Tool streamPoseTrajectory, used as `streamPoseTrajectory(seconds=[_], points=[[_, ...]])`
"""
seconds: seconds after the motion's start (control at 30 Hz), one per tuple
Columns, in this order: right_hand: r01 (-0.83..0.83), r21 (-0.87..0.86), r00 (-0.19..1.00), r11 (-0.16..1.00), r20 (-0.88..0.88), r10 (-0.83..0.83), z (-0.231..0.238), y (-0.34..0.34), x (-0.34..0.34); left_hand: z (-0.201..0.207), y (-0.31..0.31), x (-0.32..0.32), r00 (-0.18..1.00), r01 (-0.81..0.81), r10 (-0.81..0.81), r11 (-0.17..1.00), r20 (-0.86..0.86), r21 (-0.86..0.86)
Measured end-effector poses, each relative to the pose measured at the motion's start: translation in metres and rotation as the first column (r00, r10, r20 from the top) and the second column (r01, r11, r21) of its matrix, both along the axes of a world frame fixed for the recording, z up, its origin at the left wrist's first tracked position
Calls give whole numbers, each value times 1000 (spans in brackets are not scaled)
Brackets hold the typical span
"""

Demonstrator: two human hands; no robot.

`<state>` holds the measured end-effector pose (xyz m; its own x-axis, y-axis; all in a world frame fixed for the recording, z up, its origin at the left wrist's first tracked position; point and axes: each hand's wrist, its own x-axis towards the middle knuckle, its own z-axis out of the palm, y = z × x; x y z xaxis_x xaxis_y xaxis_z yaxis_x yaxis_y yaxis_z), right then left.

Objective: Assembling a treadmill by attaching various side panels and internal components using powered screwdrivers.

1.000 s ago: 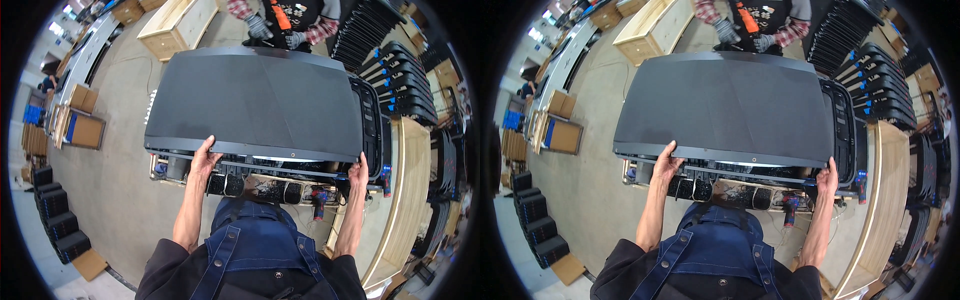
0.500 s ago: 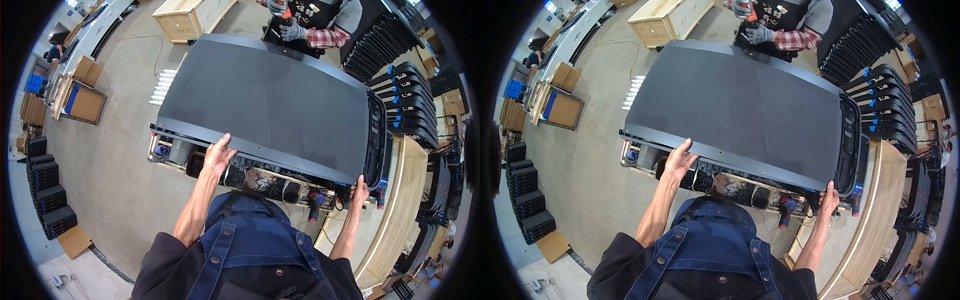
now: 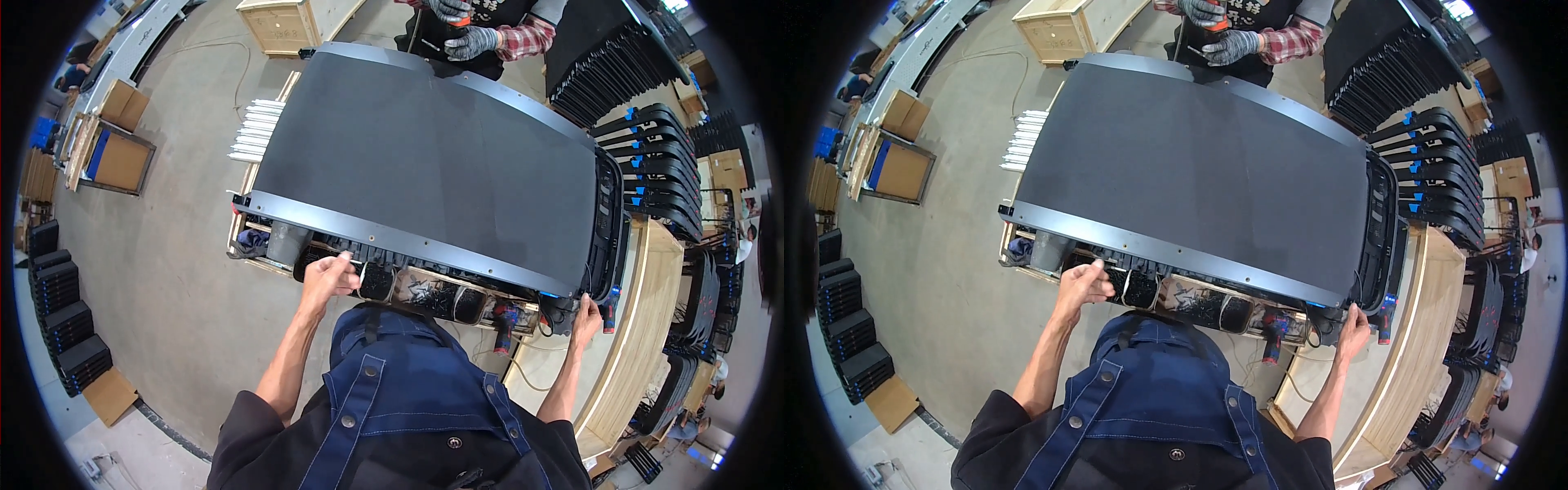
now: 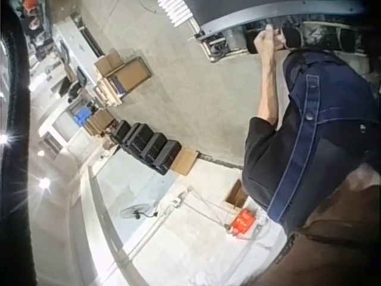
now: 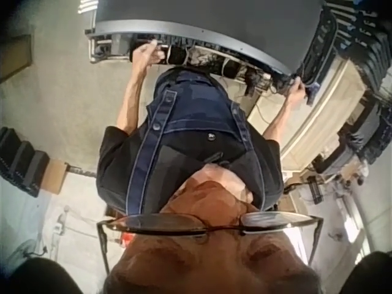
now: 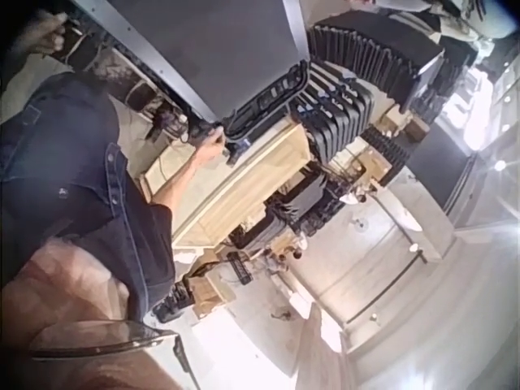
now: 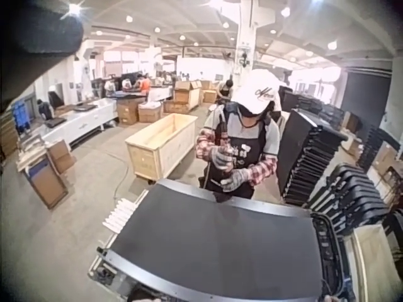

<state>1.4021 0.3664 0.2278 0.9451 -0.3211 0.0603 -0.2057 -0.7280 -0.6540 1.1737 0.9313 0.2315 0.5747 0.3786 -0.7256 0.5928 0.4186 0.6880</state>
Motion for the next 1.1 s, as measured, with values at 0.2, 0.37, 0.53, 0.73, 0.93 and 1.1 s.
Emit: streamPoseTrajectory(seconds=[0.2, 0.37, 0.53, 0.73, 0.93, 1.1], points=[[-3, 7, 984, 1000, -178, 4, 3, 23, 4, -39, 28, 40, 806, -442, 556, 794, 204, -417], [111, 483, 955, 868, -295, 42, -25, 27, 1, -68, 27, 61, 562, -573, 793, 577, 234, -582], [147, 679, 968, 719, -248, 36, -46, 9, -3, -61, 26, 61, 581, -500, 747, 641, 324, -582], [208, 649, 965, 732, -257, -46, -40, 19, -1, -75, 25, 66, 585, -457, 741, 636, 329, -622], [93, 553, 928, 828, -350, 130, -32, 7, 16, -73, 17, 76, 587, -563, 700, 714, 406, -417], [-66, 399, 978, 914, -158, 139, 2, 5, -29, -72, 1, 81, 647, -650, 676, 731, 351, -209]])
